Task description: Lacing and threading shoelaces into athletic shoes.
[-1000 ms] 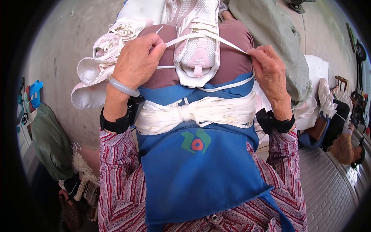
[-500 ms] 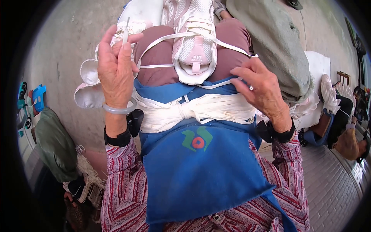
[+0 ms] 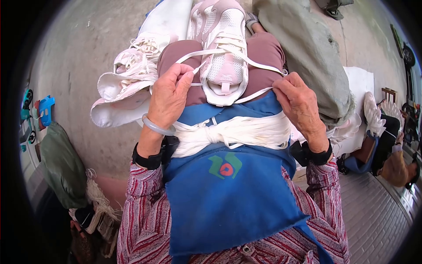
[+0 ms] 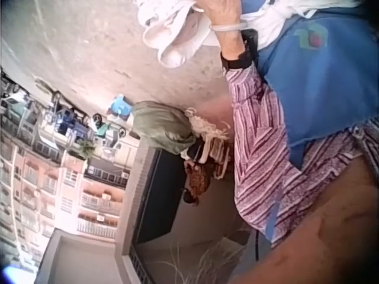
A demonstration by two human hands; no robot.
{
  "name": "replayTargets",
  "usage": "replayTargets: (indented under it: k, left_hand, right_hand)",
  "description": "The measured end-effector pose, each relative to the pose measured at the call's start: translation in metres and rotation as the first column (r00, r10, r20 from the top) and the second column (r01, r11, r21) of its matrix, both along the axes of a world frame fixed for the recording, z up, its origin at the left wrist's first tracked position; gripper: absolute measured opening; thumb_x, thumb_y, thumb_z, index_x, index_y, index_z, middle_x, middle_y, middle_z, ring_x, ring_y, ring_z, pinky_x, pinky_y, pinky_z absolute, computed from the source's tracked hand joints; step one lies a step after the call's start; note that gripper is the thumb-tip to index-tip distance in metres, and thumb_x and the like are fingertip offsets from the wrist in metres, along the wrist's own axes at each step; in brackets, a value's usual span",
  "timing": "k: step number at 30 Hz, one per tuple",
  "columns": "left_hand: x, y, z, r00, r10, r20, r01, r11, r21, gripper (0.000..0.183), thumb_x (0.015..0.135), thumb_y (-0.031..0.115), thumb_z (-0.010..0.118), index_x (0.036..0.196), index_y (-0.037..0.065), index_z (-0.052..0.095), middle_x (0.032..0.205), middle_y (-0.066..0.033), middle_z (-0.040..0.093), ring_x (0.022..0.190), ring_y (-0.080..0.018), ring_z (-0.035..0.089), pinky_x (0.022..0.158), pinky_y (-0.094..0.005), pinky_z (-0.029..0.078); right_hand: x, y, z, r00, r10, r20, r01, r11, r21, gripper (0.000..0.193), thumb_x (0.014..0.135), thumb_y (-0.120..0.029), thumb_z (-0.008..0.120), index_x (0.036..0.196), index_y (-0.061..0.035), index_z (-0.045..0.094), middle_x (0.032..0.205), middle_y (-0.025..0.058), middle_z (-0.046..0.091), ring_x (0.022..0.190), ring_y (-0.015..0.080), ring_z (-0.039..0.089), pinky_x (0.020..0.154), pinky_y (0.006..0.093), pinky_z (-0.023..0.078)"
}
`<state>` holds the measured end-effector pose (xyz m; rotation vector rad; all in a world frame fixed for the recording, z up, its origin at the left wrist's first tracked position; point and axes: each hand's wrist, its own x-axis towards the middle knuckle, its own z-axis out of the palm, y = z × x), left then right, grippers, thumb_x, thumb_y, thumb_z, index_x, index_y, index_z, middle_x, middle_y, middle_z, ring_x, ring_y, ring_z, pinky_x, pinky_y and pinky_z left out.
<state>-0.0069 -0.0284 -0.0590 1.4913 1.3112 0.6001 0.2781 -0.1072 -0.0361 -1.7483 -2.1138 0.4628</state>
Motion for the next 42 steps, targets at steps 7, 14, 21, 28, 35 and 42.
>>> replayTargets:
  k: [7,14,21,28,35,42]
  left_hand:
    - [0.002,0.008,-0.003,1.000,-0.013,-0.006,0.013,0.999,0.030,0.021,0.093,0.019,0.059,0.097,-0.001,0.064,0.073,-0.0034,0.060,0.068,-0.0097,0.052,0.062,-0.0248,0.044]
    - [0.010,0.019,0.000,1.000,0.021,0.020,-0.021,1.000,0.014,0.028,0.093,0.023,0.060,0.102,-0.002,0.067,0.077,-0.0056,0.066,0.070,-0.0102,0.056,0.066,-0.0243,0.046]
    - [0.025,0.029,0.008,0.994,0.096,0.059,-0.091,0.992,-0.084,0.021,0.094,0.021,0.056,0.097,0.000,0.062,0.071,-0.0057,0.063,0.051,-0.0085,0.059,0.044,-0.0223,0.047]
    - [0.027,0.031,0.003,0.982,0.107,0.155,-0.089,0.988,-0.123,0.021,0.094,0.019,0.057,0.097,0.000,0.062,0.070,-0.0022,0.060,0.053,-0.0073,0.059,0.046,-0.0215,0.049]
    - [0.030,0.037,0.002,0.988,0.055,0.147,-0.044,0.996,-0.075,0.020,0.091,0.017,0.056,0.096,-0.001,0.062,0.072,-0.0031,0.061,0.060,-0.0081,0.060,0.049,-0.0224,0.050]
    - [0.029,0.041,0.004,0.987,0.082,0.137,-0.064,0.989,-0.136,0.022,0.091,0.020,0.057,0.093,-0.002,0.064,0.070,-0.0037,0.062,0.058,-0.0088,0.061,0.049,-0.0223,0.050]
  right_hand:
    - [-0.012,-0.002,0.014,0.997,-0.050,0.054,0.052,0.998,-0.041,0.017,0.082,-0.011,0.065,0.098,-0.0065,0.062,0.093,0.0096,0.053,0.074,0.0291,0.062,0.065,0.0384,0.050]
    - [-0.027,0.002,-0.004,0.958,0.245,0.147,-0.236,0.969,-0.075,0.009,0.083,-0.006,0.058,0.091,-0.0029,0.056,0.094,0.0107,0.050,0.071,0.0260,0.061,0.064,0.0366,0.050]
    - [-0.028,0.006,-0.005,0.995,0.058,-0.086,-0.061,0.998,-0.035,0.007,0.083,-0.006,0.059,0.088,-0.0047,0.055,0.090,0.0125,0.052,0.071,0.0309,0.060,0.060,0.0410,0.050]
    - [-0.030,0.006,-0.002,0.988,0.118,0.099,-0.116,0.993,-0.021,0.011,0.081,-0.005,0.059,0.090,-0.0064,0.055,0.086,0.0095,0.051,0.071,0.0271,0.061,0.059,0.0394,0.050]
    - [-0.032,0.015,-0.009,0.996,0.025,-0.083,-0.029,0.999,-0.045,0.008,0.086,-0.011,0.060,0.088,-0.0068,0.053,0.082,0.0124,0.050,0.071,0.0327,0.058,0.060,0.0414,0.049]
    - [-0.032,0.024,-0.016,0.993,0.107,0.055,-0.108,0.994,0.028,0.010,0.084,-0.011,0.062,0.088,-0.0072,0.055,0.078,0.0098,0.052,0.068,0.0299,0.059,0.057,0.0400,0.049]
